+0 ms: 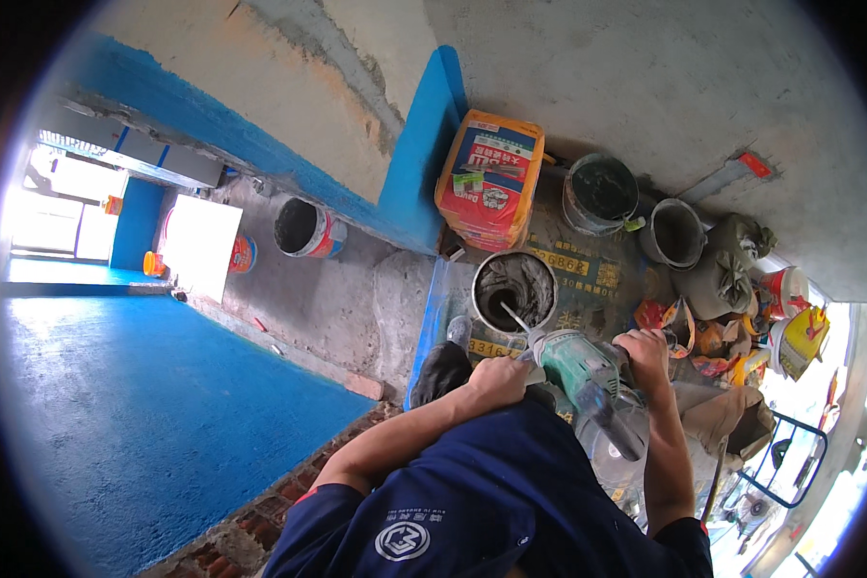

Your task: The person mixes cement in a bucket using a power mixer and then applies mortar to the back of a large tile using a trowel.

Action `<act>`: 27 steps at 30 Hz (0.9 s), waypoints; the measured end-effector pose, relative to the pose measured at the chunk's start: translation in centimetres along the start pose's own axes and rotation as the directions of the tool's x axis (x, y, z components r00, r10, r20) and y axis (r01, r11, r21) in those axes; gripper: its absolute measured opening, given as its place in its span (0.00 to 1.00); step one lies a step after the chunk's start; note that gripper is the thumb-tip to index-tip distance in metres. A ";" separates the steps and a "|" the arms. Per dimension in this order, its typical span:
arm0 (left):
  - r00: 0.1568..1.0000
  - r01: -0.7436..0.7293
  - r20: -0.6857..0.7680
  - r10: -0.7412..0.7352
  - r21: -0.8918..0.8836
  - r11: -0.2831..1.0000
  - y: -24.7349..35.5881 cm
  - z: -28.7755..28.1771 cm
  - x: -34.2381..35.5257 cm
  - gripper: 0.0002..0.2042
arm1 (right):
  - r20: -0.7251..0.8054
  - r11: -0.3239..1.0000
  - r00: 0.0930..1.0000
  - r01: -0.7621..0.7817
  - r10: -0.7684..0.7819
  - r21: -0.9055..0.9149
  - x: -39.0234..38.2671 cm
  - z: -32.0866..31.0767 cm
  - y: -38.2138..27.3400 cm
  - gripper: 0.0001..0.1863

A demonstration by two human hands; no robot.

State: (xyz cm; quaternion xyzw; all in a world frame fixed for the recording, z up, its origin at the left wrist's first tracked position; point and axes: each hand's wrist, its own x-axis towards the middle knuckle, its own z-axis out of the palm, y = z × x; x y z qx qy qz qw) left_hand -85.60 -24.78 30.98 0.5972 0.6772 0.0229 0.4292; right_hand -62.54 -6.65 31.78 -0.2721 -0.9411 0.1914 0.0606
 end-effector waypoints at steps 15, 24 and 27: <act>0.996 0.008 -0.085 -0.016 -0.090 0.996 -3.6 -0.8 -2.5 0.19 | 0.051 0.980 0.990 0.139 -0.133 -0.143 5.7 -1.0 -3.7 0.05; 0.990 -0.038 -0.142 0.015 -0.161 0.986 -5.8 -1.2 -2.8 0.17 | 0.072 0.962 0.988 0.152 -0.139 -0.228 7.7 0.1 -4.8 0.06; 0.992 -0.043 -0.125 0.021 -0.177 0.983 -6.2 -1.9 -3.0 0.16 | 0.077 0.958 0.989 0.145 -0.129 -0.249 8.2 -0.1 -5.6 0.06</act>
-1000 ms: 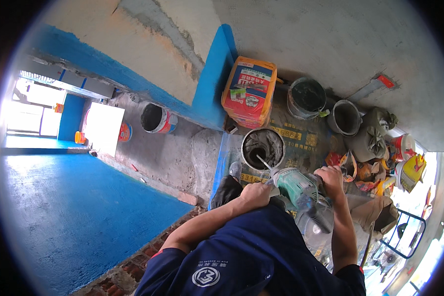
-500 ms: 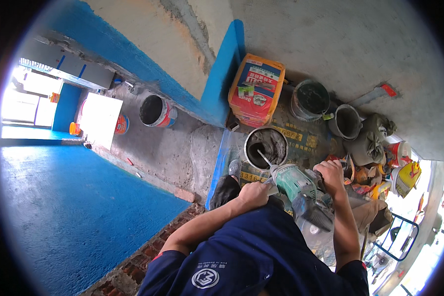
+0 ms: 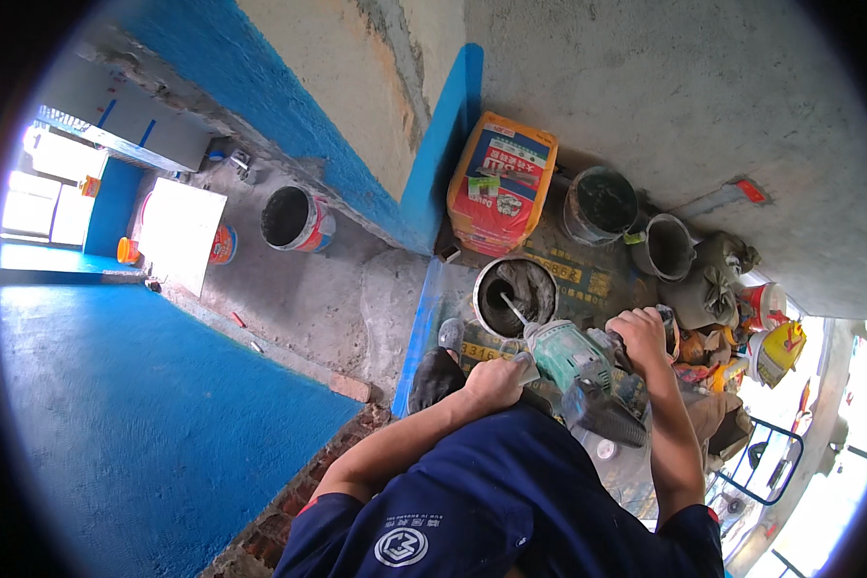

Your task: The person mixes cement in a bucket using a power mixer and then applies mortar to the back of a large tile using a trowel.

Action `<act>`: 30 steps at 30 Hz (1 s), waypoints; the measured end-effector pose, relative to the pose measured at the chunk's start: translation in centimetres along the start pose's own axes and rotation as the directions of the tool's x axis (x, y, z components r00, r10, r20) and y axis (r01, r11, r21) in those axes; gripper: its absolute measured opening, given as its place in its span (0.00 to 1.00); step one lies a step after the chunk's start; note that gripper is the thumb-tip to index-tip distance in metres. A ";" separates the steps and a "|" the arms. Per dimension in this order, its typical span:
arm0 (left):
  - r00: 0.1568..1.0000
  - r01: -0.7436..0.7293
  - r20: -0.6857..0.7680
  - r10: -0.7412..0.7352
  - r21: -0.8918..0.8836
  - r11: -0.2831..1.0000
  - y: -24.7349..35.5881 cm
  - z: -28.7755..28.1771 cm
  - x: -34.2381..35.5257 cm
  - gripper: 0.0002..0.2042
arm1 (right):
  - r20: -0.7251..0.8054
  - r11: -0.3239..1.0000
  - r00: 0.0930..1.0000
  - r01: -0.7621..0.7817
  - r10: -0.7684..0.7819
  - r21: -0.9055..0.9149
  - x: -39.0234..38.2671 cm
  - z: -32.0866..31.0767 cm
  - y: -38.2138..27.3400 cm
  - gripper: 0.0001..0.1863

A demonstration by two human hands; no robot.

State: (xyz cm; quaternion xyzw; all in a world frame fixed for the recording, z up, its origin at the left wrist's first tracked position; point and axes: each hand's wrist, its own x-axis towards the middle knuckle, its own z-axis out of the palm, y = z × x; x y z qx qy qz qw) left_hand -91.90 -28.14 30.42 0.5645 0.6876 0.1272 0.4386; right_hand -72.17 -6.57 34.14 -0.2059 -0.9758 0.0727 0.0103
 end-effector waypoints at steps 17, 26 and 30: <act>0.988 -0.146 0.050 0.147 -0.026 0.989 -1.8 0.1 3.1 0.12 | -0.018 0.985 0.990 -0.138 0.136 -0.107 -1.3 0.6 0.0 0.06; 0.975 -0.200 0.084 0.205 -0.066 0.978 -2.3 0.7 4.4 0.12 | -0.015 0.974 0.980 -0.198 0.197 -0.113 -1.6 -1.1 -1.1 0.06; 0.973 -0.206 0.102 0.209 -0.040 0.978 -2.5 0.1 4.2 0.13 | 0.011 0.964 0.971 -0.237 0.240 -0.119 -1.9 -1.0 -1.8 0.06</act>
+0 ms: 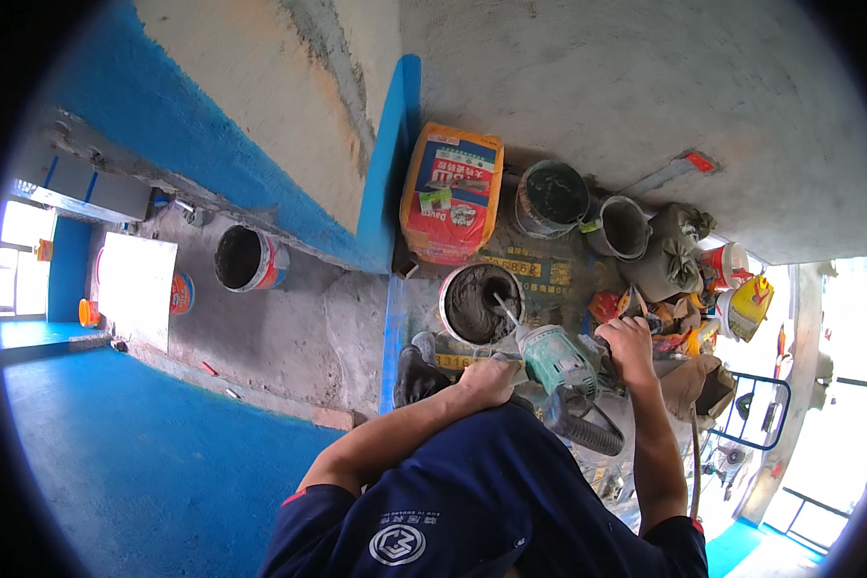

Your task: The person mixes cement in a bucket using a power mixer and then applies mortar to the back of a large tile using a trowel.

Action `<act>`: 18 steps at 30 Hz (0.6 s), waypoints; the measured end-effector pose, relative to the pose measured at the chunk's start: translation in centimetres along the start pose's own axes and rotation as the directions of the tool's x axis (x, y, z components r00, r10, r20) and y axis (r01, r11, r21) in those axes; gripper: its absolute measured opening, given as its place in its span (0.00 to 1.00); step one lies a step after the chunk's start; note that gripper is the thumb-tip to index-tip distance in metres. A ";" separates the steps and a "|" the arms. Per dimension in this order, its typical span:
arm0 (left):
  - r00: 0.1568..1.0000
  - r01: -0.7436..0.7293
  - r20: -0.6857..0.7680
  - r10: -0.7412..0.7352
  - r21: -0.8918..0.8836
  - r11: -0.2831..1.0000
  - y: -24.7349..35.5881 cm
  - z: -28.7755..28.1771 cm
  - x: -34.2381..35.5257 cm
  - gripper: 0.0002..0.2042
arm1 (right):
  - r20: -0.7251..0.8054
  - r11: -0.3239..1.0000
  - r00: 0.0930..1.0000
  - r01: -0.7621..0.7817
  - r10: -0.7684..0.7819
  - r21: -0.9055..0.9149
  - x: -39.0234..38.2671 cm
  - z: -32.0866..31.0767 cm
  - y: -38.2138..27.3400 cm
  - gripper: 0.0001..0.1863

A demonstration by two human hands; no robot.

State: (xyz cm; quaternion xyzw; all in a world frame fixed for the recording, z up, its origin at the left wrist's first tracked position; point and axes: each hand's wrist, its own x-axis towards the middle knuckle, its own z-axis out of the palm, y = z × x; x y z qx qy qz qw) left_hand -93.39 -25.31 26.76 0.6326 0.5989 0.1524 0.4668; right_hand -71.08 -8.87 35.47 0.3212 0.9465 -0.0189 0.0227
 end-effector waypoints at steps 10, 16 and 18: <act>0.998 -0.004 0.062 0.005 -0.028 1.000 -1.1 -1.6 -1.9 0.15 | 0.105 0.999 0.993 -0.049 0.047 0.012 0.5 -2.0 -3.1 0.06; 0.995 -0.033 0.099 0.033 -0.010 0.999 -1.6 -2.4 -2.9 0.15 | 0.157 0.999 0.987 -0.038 0.033 0.034 1.6 -2.0 -4.1 0.05; 0.995 -0.029 0.091 0.030 -0.009 1.000 -2.1 -2.1 -3.2 0.15 | 0.165 0.998 0.986 -0.027 0.017 0.054 1.8 -1.8 -4.4 0.05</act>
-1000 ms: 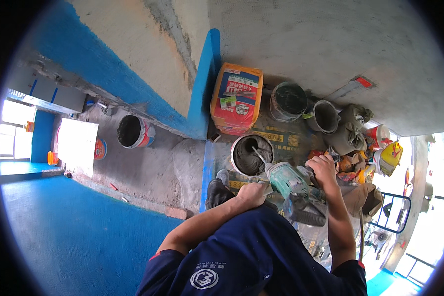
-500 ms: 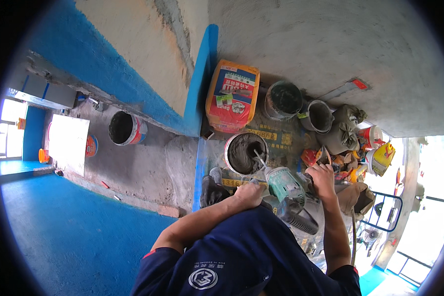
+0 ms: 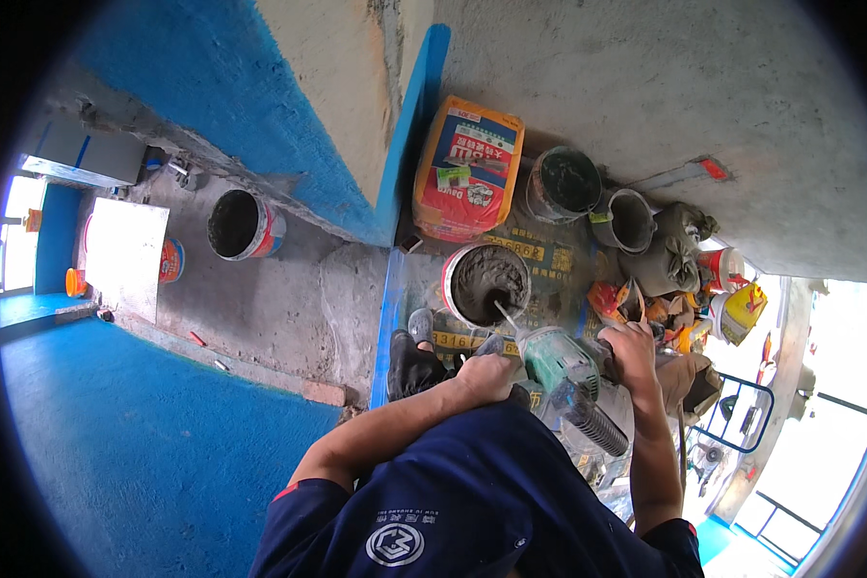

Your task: The person mixes cement in a bucket using a power mixer and then applies mortar to the back of a large tile using a trowel.

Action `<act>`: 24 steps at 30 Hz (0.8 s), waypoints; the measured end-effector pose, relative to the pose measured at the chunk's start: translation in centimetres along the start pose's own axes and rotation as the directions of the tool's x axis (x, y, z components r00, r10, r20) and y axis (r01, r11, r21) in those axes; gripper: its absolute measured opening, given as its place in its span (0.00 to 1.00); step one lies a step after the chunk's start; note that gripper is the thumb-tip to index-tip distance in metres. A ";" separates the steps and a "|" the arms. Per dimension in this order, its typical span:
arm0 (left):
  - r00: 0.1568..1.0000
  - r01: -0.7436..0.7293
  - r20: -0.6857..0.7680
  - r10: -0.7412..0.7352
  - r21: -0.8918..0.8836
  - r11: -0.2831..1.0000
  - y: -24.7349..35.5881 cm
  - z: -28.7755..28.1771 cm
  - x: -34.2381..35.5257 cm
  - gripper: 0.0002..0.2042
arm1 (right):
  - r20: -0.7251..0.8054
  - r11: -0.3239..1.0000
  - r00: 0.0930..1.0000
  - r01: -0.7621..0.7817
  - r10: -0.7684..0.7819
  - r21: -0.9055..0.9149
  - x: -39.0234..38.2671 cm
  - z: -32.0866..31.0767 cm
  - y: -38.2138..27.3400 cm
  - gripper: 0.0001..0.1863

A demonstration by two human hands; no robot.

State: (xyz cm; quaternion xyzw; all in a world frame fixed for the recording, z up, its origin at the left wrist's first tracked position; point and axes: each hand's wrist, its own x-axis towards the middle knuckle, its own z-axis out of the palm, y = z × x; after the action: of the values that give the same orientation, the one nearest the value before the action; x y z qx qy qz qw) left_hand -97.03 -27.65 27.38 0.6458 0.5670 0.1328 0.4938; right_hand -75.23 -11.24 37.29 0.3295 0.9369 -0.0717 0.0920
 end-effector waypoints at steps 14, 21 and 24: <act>0.999 0.042 0.011 -0.042 0.047 0.998 -1.5 -0.4 -2.9 0.12 | -0.085 0.999 0.996 0.026 -0.022 0.041 -0.3 1.9 -2.7 0.05; 1.000 -0.021 0.023 0.020 0.062 0.998 -1.7 -1.0 -3.8 0.08 | -0.105 0.996 0.994 -0.028 0.038 0.090 -1.9 2.4 -4.3 0.05; 0.999 -0.027 0.022 0.025 0.072 0.997 -1.5 -0.9 -3.8 0.08 | -0.160 0.995 0.986 -0.023 0.038 0.097 -2.5 2.8 -4.4 0.05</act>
State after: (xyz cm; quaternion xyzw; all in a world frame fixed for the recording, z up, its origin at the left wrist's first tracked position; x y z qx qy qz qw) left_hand -99.78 -30.70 28.14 0.6721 0.5576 0.1116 0.4743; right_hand -75.72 -16.68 35.42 0.3526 0.9316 -0.0880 0.0012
